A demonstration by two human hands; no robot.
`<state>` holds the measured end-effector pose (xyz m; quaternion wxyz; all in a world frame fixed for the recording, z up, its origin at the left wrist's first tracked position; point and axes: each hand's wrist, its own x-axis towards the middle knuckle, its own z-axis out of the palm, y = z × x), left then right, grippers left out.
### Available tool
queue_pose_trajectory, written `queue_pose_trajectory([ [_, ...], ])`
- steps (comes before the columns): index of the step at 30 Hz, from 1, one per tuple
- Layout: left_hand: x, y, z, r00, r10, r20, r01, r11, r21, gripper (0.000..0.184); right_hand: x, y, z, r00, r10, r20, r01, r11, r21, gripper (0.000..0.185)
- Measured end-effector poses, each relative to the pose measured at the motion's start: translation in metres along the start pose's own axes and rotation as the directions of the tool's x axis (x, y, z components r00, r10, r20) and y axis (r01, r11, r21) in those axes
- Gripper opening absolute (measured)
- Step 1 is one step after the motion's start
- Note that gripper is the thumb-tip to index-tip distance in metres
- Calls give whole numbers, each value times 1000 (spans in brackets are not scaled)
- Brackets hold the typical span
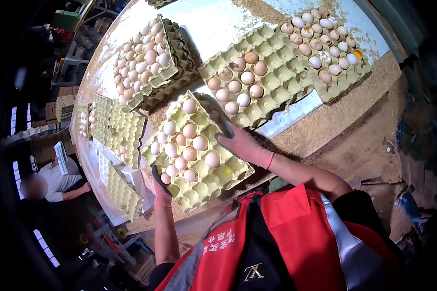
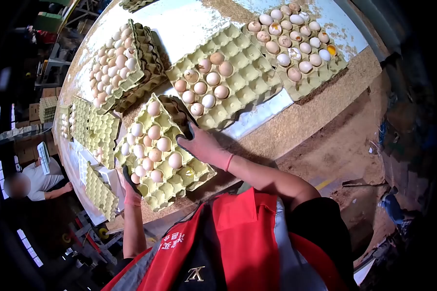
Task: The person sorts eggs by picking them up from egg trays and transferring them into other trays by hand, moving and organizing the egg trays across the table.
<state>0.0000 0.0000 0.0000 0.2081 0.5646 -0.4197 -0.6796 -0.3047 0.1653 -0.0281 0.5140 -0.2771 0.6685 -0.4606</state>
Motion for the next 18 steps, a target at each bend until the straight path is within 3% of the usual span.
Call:
queue_pose_trajectory([
  [2,10,-6,-10,1000,14,-12,-14,1000,15,61,0,-13,-8,1000,7,-1,-7,984,-179,53],
  [5,2,-14,-26,995,64,-72,-37,945,324,57,-26,-26,-9,996,-74,-44,40,853,-521,52],
  [7,-17,11,-3,996,51,-77,-44,994,98,60,-34,-37,-8,981,-180,-72,93,765,-638,59],
  [8,-19,5,-5,997,73,-18,-73,997,-1,63,-35,-40,-13,960,-262,-96,135,736,-663,61],
  [9,-10,-7,-8,982,153,-114,-149,988,45,66,-32,-44,-16,929,-353,-115,185,708,-682,63],
  [10,-17,-10,3,984,139,-112,-133,990,55,67,-22,-38,-13,874,-463,-146,277,723,-633,63],
  [13,-30,1,16,999,42,8,-41,996,-84,67,-3,-22,7,929,-362,-70,310,870,-384,59],
  [14,-27,5,16,997,12,80,0,988,-154,66,2,-11,5,902,-424,-83,369,856,-363,59],
  [15,-22,1,12,998,-4,59,15,982,-188,65,0,-16,4,909,-411,-69,364,863,-351,60],
  [17,0,-38,-22,994,17,-107,-28,994,-104,62,-1,-17,6,923,-375,-86,274,798,-537,60],
  [18,2,-42,-25,979,90,-181,-94,995,-18,60,0,-32,1,912,-399,-98,293,800,-524,58],
])
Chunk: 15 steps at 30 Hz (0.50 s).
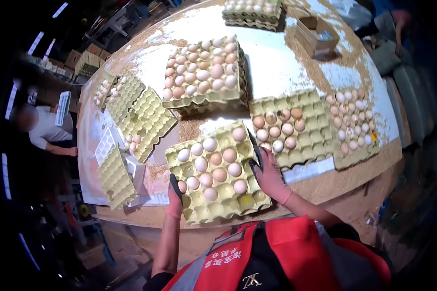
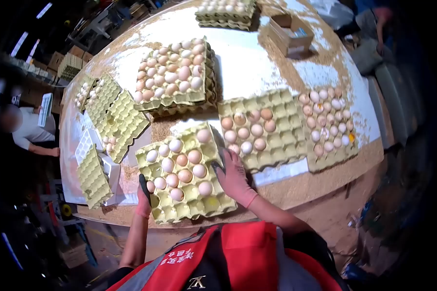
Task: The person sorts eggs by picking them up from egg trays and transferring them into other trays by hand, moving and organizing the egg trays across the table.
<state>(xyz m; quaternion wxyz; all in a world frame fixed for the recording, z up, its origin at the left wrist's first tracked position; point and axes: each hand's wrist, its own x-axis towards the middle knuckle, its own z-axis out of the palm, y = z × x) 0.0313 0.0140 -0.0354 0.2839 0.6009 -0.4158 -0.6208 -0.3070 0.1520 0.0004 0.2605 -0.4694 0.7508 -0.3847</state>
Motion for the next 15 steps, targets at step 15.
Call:
queue_pose_trajectory([
  [15,165,238,190,427,352,833,-805,-272,527,60,274,-103,-42,976,-219,-18,220,967,132,24],
])
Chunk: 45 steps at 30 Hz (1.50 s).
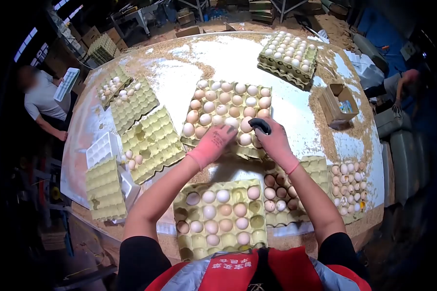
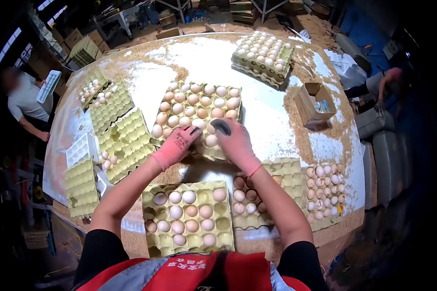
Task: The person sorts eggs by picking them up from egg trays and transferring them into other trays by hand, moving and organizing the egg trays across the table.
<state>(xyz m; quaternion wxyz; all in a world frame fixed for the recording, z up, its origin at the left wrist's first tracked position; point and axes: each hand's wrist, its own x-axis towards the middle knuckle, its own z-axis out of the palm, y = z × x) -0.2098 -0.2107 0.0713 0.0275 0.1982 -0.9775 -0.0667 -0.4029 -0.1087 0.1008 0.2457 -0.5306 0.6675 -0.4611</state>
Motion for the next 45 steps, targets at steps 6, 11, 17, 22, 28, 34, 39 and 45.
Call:
queue_pose_trajectory([
  [6,-9,-20,-12,822,-539,-187,157,528,-835,32,50,17,58,966,-228,121,257,897,-360,30],
  [11,9,-63,-33,862,-489,131,388,472,-792,30,68,25,81,908,-224,354,409,662,-628,31],
  [17,36,-84,-7,998,-50,-28,44,984,-171,20,118,35,26,929,297,220,-369,777,511,27],
  [22,24,-76,-48,947,-319,22,281,795,-538,29,199,16,61,977,-133,169,195,881,-431,24],
  [28,4,-141,-35,919,-374,128,-51,-433,-900,50,248,25,99,872,-24,488,424,535,-731,36],
  [34,83,-186,10,973,-85,-216,155,929,335,43,200,35,32,941,167,293,-294,834,467,34],
  [39,122,-189,3,987,-155,-41,146,974,-171,26,6,70,-79,985,84,153,-165,731,663,33],
  [45,71,-103,-59,897,-438,-60,256,627,-736,40,-195,118,-175,734,679,-9,-604,659,448,40],
])
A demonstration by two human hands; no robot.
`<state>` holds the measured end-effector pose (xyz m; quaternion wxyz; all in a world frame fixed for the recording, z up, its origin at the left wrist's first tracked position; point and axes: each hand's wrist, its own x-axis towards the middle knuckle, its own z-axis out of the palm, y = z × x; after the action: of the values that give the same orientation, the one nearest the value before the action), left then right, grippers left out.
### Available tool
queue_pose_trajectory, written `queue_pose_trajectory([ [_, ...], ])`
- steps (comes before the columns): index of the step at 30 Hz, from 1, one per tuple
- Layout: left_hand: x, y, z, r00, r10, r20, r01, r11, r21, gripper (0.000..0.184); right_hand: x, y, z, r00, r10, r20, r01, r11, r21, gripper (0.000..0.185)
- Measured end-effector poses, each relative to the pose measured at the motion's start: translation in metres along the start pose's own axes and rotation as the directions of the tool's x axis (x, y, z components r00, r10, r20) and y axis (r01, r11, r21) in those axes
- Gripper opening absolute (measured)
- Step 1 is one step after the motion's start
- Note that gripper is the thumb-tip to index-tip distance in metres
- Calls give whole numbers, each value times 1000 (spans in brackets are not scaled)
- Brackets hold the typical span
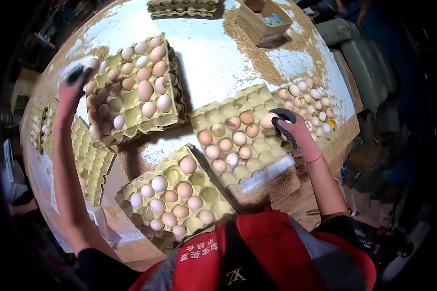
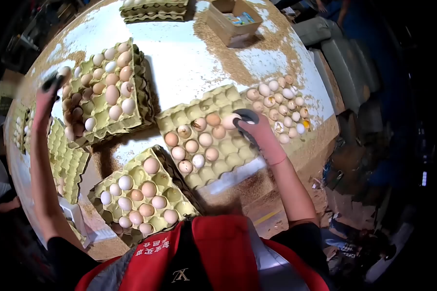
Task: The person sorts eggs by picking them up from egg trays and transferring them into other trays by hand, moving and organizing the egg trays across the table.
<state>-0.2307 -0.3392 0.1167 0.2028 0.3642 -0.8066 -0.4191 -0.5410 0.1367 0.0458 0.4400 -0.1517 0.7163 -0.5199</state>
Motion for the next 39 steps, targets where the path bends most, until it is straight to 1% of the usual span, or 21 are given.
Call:
queue_pose_trajectory([
  [1,-24,22,10,990,-101,98,137,854,-502,45,-5,18,-12,993,52,-105,-64,991,-114,39],
  [3,-47,12,44,886,-169,431,459,446,-769,51,6,26,-11,965,-200,-171,142,944,-299,42],
  [5,-97,57,108,856,-194,479,490,603,-630,50,31,36,0,914,-378,-145,295,867,-401,43],
  [7,-116,75,152,659,-87,747,638,591,-494,46,53,37,7,956,-289,-47,183,713,-677,43],
  [9,-134,119,184,663,-253,705,613,724,-317,51,59,21,12,942,-330,-67,197,700,-687,41],
  [11,-132,149,209,690,-308,655,403,915,6,49,69,-4,16,928,-364,-77,242,749,-616,42],
  [12,-133,143,232,777,-211,593,265,964,-5,54,85,1,22,895,-445,-36,327,709,-625,39],
  [13,-128,139,253,840,-97,533,99,995,24,53,95,-5,30,941,-337,19,243,637,-731,35],
  [15,-119,140,298,923,83,375,-238,890,388,50,114,21,31,893,-437,109,307,412,-858,34],
  [16,-111,130,322,928,161,337,-320,807,496,44,123,42,28,856,-507,98,341,412,-845,34],
  [19,-96,140,360,902,69,425,-395,529,751,27,88,24,9,901,-430,-53,252,619,-744,34],
  [23,-107,91,372,865,31,500,-475,370,798,46,66,39,-15,896,-436,-83,307,743,-595,32],
  [25,-107,95,352,877,35,479,-412,568,712,52,61,41,-14,877,-471,-92,343,749,-568,31],
  [27,-109,107,331,943,85,321,-253,808,532,49,64,41,-12,846,-522,-111,411,770,-488,29],
  [28,-103,81,333,982,90,165,-138,941,307,43,60,31,-9,847,-516,-130,413,792,-449,27],
  [29,-103,57,342,999,-27,42,35,981,-193,40,62,27,-5,848,-512,-139,420,808,-413,26],
  [31,-100,65,339,940,-298,166,341,823,-454,39,65,14,8,826,-556,-95,497,797,-345,26],
  [33,-105,27,359,996,90,5,-90,992,-94,45,77,7,26,818,-572,-54,534,791,-297,26],
  [34,-106,28,359,988,148,51,-153,983,104,49,81,-2,38,806,-591,-27,563,780,-274,26],
  [38,-141,72,311,974,36,224,-85,973,215,53,85,-62,97,778,-623,87,628,766,-138,23],
  [39,-141,105,265,909,43,415,-25,998,-50,53,84,-77,112,767,-629,129,642,754,-140,23],
])
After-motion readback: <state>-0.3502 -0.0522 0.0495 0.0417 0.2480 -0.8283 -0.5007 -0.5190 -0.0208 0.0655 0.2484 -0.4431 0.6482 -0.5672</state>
